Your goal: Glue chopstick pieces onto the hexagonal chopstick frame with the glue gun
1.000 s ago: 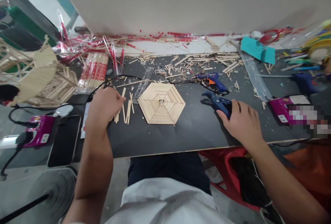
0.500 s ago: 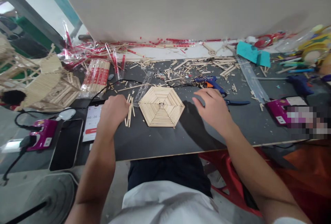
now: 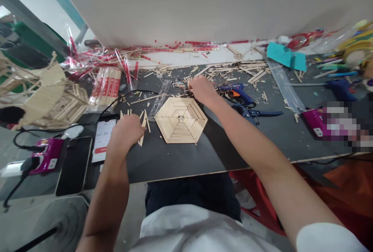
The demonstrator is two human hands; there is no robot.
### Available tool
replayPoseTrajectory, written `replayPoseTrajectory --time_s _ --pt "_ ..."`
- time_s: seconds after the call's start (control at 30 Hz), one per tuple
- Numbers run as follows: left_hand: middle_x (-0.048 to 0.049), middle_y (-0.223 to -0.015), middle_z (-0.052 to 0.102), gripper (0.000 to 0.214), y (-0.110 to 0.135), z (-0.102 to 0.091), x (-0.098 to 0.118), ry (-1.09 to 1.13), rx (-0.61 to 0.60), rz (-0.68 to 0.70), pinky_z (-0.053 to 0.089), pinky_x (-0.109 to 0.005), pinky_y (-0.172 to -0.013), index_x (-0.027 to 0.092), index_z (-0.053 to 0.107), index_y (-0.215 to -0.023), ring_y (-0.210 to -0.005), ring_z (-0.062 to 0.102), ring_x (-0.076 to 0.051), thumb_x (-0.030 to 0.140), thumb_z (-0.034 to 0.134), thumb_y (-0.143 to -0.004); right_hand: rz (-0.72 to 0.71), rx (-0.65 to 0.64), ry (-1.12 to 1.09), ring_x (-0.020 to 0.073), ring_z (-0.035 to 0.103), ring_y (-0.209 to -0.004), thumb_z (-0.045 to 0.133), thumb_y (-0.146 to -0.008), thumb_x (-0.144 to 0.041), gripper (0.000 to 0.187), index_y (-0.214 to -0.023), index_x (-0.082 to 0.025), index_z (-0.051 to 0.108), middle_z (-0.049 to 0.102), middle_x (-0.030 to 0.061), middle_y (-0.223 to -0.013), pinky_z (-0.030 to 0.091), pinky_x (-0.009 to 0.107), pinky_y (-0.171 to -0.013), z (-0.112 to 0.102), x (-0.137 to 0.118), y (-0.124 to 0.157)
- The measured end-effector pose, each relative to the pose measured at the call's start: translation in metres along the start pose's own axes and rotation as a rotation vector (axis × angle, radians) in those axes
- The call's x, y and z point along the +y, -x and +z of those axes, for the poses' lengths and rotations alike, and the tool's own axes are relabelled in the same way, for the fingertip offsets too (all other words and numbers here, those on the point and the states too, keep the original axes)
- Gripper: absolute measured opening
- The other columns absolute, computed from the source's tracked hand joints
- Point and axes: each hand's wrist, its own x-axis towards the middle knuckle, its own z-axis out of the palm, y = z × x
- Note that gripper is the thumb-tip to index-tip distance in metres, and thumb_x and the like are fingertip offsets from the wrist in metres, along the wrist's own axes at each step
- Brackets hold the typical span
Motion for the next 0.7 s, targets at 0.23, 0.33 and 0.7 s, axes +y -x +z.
replayPoseTrajectory --time_s 0.23,0.33,0.7 --pt "-0.0121 -0.074 0.073 0.028 0.016 -0.018 -0.006 0.089 0.135 0.030 0.052 -0.043 -0.077 0.020 0.066 -0.068 -0.083 0.071 -0.034 0.038 0.055 -0.087 -0.055 0.286 -0.310 0.0273 0.060 -0.106 0.053 -0.096 -0.012 0.018 -0.097 -0.016 0.070 0.069 0.0137 -0.105 0.047 0.043 -0.096 -0.015 0.000 0.026" --pt "-0.0063 -0.075 0.075 0.028 0.011 -0.020 0.000 0.535 0.193 0.163 0.055 -0.035 -0.073 0.021 0.071 -0.081 -0.074 0.071 -0.024 0.046 0.061 -0.087 -0.028 0.386 -0.695 0.0209 0.063 -0.087 0.062 -0.093 -0.024 0.006 -0.094 -0.019 0.066 0.070 0.0075 -0.095 0.052 0.039 -0.083 -0.021 -0.004 0.050" --pt "0.0001 -0.062 0.057 0.029 -0.043 0.015 0.072 0.919 0.171 0.675 0.041 -0.024 -0.057 0.017 0.059 -0.064 -0.060 0.052 -0.011 0.033 0.064 -0.088 0.155 0.207 -1.446 0.0125 0.054 -0.062 0.086 -0.063 -0.068 0.054 -0.083 -0.024 0.061 0.061 -0.0032 -0.070 0.048 0.030 -0.062 -0.005 -0.036 0.082"
